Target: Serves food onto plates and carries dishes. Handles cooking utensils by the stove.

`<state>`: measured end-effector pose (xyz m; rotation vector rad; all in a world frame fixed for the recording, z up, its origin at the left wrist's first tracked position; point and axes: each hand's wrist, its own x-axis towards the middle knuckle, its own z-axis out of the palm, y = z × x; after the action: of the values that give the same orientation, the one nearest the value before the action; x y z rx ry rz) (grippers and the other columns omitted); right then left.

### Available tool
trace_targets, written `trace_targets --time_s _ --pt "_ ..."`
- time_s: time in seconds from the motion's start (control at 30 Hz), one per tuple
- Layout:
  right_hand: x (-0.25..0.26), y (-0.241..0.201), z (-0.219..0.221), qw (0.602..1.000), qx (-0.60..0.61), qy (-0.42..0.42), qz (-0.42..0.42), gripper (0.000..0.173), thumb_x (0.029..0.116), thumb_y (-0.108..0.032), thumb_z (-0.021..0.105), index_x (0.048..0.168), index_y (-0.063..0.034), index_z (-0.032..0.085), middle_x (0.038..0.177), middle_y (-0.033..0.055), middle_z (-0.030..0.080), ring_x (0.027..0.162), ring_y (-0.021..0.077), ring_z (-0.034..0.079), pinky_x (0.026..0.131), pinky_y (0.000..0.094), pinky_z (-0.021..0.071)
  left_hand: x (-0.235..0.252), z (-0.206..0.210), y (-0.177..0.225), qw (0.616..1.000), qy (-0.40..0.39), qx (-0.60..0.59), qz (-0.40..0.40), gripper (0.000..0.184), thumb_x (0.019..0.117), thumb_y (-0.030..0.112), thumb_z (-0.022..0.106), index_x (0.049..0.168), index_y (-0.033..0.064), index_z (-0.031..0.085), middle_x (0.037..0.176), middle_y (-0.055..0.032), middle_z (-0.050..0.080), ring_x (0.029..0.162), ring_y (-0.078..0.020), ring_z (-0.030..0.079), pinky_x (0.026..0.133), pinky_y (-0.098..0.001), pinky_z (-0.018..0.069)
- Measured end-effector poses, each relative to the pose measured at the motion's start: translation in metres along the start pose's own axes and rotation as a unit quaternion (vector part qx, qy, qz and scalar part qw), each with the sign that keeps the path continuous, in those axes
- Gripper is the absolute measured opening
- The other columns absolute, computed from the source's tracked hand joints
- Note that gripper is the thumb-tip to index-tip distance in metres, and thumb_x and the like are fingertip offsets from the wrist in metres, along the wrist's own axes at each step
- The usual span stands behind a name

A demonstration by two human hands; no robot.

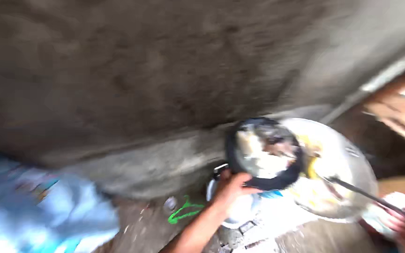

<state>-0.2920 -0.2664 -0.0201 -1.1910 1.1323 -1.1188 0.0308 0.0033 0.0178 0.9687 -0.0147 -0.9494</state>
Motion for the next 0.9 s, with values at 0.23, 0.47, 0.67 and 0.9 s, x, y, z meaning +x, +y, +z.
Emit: trace_targets --time_s 0.23,0.47,0.67,0.9 --pt "-0.009 -0.012 0.039 0.993 0.042 0.108 -0.036 0.03 0.1103 -0.025 0.037 0.103 -0.0048 0.057 0.07 0.0022 0.071 0.055 0.0151 0.069 0.052 0.0318 0.0616 0.039 -0.014 0.018 0.999 -0.033 0.023 -0.014 0.027 0.0946 -0.004 0.048 0.121 -0.005 0.05 0.102 -0.0235 0.071 0.085 -0.0356 0.075 0.072 -0.0522 0.0647" --pt "-0.023 -0.043 0.055 0.984 0.058 0.162 -0.056 0.028 0.1114 -0.023 0.036 0.1 -0.0048 0.055 0.066 0.0055 0.07 0.049 0.0167 0.068 0.045 0.0322 0.0592 0.06 -0.019 0.029 0.995 -0.075 0.015 -0.06 0.029 0.0937 -0.005 0.049 0.123 -0.0055 0.048 0.106 -0.0266 0.07 0.086 -0.0379 0.075 0.072 -0.0528 0.0648" --pt "-0.032 -0.093 0.061 0.983 0.031 0.165 -0.078 0.029 0.111 -0.025 0.038 0.096 -0.0074 0.055 0.063 0.0034 0.069 0.046 0.0146 0.065 0.041 0.0294 0.0556 0.071 -0.019 0.037 0.99 -0.109 0.021 -0.083 0.027 0.0955 -0.005 0.048 0.123 -0.0069 0.049 0.106 -0.0281 0.07 0.087 -0.039 0.075 0.074 -0.0532 0.0645" --pt "-0.04 -0.15 0.082 0.988 0.021 0.112 -0.104 0.032 0.1113 -0.026 0.035 0.093 -0.0085 0.055 0.06 0.0036 0.068 0.042 0.0133 0.062 0.037 0.0278 0.0516 0.079 -0.011 0.037 0.986 -0.129 0.013 -0.102 0.028 0.096 -0.006 0.049 0.124 -0.007 0.048 0.105 -0.0274 0.069 0.086 -0.0383 0.074 0.074 -0.0523 0.0642"
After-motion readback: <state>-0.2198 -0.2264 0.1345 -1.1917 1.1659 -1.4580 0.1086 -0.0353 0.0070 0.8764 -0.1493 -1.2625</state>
